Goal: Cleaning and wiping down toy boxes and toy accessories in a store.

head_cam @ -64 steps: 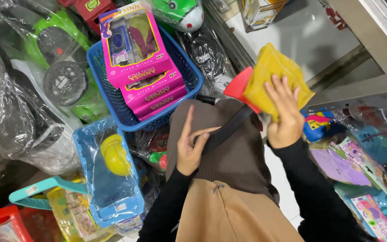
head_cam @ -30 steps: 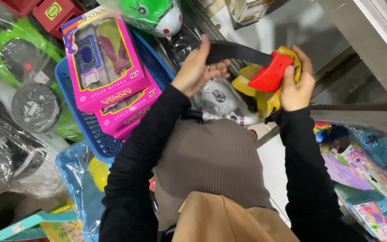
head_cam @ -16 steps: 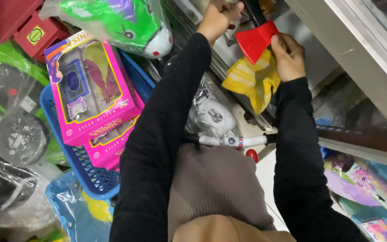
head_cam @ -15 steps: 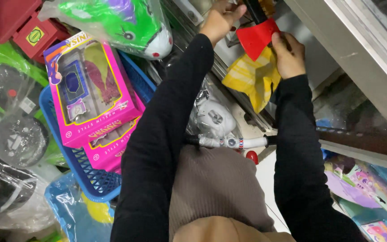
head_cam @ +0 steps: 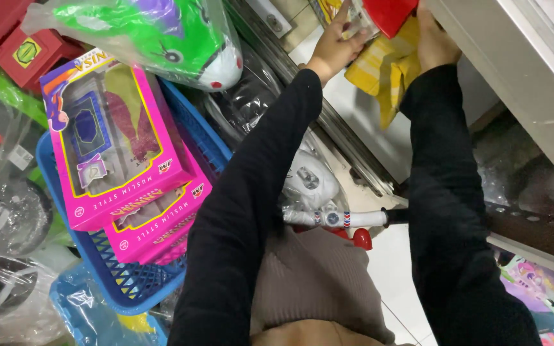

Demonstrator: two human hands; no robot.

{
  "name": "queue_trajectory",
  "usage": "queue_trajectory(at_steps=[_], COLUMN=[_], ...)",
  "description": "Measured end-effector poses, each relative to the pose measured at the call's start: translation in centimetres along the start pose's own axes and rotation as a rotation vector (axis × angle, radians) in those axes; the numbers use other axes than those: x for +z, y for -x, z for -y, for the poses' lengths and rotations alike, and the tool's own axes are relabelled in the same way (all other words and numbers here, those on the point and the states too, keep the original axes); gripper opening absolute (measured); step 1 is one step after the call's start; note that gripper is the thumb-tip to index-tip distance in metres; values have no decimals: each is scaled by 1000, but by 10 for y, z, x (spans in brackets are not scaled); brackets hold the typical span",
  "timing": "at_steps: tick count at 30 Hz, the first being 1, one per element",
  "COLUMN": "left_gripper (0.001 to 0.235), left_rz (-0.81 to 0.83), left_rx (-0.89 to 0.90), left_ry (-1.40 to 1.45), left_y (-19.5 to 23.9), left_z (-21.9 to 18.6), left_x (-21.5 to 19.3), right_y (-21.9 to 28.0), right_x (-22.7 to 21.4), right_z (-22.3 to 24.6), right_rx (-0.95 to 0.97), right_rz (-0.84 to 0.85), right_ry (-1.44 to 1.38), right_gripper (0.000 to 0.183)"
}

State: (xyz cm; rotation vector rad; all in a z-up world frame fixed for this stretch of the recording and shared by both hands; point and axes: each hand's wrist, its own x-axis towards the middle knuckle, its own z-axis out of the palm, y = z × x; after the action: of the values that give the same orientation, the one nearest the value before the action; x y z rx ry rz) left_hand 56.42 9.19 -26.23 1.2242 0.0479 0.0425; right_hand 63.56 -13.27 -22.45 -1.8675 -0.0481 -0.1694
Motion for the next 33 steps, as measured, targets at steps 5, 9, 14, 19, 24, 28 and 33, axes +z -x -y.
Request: queue_trajectory(at_steps=[5,9,14,19,24,28,33], left_gripper=[90,94,81,80,66,51,39], left_rz=[-24,-38,-17,-25,-46,-31,-26], left_rx=[81,37,67,77,88,67,46], left_ry=[-29,-38,-103,-158,-218,-155,-110], left_y=[5,9,7,-2,-8,-6,-17], left_z=[-14,-25,-31,-30,-29,-42,-22], left_x=[9,10,0,-4,-6,-1,-10], right_y=[6,37,40,18,16,21,31], right_x=[-23,-38,-28,-7,-1,-10,-4], right_z=[9,22,32,25,15,6,25], right_rx=[-46,42,75,19,-18,47,-17], right_rz=[64,86,72,1,28,113,240], right_ry=[120,-110,-206,-102,-130,-129,-257], right_gripper=[41,45,51,54,48,40,45])
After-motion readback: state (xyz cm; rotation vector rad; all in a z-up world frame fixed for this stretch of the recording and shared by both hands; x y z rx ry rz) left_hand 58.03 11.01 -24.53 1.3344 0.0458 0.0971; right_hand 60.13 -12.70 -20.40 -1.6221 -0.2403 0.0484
